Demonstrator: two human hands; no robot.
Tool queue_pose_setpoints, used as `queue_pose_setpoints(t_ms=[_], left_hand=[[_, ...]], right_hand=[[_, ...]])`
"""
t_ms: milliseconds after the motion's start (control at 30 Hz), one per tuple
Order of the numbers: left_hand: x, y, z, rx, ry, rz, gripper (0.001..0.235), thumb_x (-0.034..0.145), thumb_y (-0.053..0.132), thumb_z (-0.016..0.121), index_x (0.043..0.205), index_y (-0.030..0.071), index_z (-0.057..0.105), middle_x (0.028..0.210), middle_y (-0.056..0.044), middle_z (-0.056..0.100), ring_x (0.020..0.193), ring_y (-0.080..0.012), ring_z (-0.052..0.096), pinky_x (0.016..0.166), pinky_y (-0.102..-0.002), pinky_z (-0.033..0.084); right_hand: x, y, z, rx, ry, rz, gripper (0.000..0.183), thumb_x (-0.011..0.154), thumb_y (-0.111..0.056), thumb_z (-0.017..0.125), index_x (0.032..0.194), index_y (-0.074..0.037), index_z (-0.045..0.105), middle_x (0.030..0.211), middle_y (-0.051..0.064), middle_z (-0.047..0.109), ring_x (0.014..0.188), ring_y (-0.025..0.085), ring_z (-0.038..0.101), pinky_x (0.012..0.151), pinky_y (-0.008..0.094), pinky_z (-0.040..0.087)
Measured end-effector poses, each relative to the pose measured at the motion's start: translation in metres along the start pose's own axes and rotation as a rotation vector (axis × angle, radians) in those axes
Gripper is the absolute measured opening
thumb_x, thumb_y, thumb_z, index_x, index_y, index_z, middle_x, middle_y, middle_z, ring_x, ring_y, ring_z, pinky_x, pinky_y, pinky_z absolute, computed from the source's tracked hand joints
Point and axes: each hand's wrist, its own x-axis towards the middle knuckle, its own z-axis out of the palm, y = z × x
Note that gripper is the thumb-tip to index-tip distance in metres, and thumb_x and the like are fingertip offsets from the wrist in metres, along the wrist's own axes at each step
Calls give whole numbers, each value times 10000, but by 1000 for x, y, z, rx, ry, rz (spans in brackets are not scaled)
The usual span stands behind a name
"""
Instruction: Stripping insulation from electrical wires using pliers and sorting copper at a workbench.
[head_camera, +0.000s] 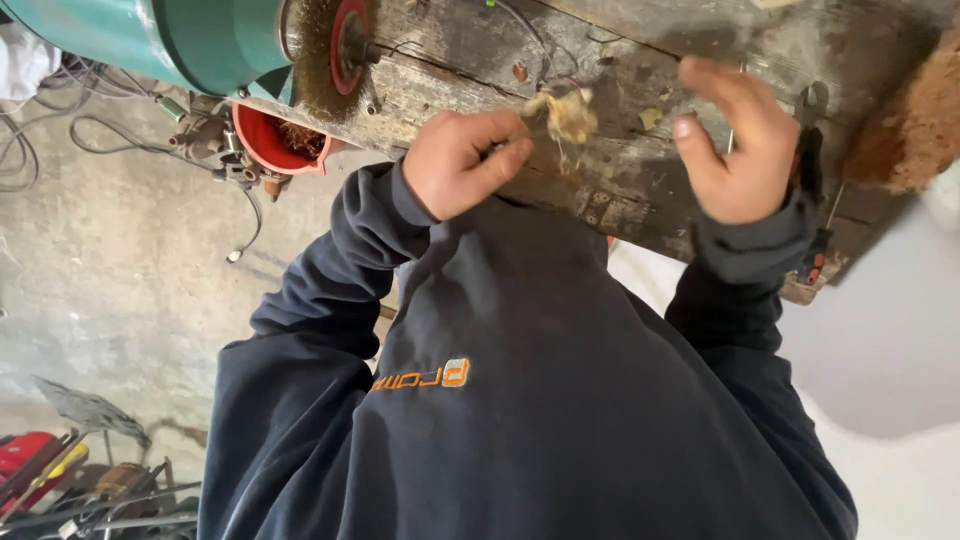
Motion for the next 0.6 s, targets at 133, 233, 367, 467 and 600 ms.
queue_pose_setpoints(t_ms=[133,233,367,467,600], left_hand=[[10,13,4,213,-27,160,141,1015,240,679,1033,103,706,740,-116,656,680,-344,661,598,-428,499],[10,21,0,279,-71,190,139,1032,233,674,1018,98,703,751,-120,666,686,-351,662,597,-444,498],[1,11,-15,263,-98,124,157,1039,230,669,983,90,712,678,-124,625,601,-325,642,560,-431,487],[-13,-6,-25,165,-41,43,159,1070,223,641,1018,87,707,699,-119,612,639,-331,638,576,-412,482],[-14,-13,-27,130,-38,-51,178,1075,231,653,994,76,688,688,-128,593,623,-329,621,577,-407,472]], right_hand=[[36,-37,-9,456,274,-108,368,913,-273,735,1112,36,715,1134,172,746,1101,334,713,1017,456,538],[49,-30,6,264,138,-408,291,886,-216,804,995,46,740,972,188,737,952,352,708,954,501,534],[16,28,55,923,103,73,203,1132,-136,596,1038,25,678,997,105,756,822,161,754,732,322,615],[2,76,79,1121,385,183,207,1115,-201,581,1101,-4,643,978,76,745,758,153,714,681,304,553],[1,69,93,591,178,225,170,1242,-125,622,1147,-18,714,1043,112,774,888,189,758,804,347,608]])
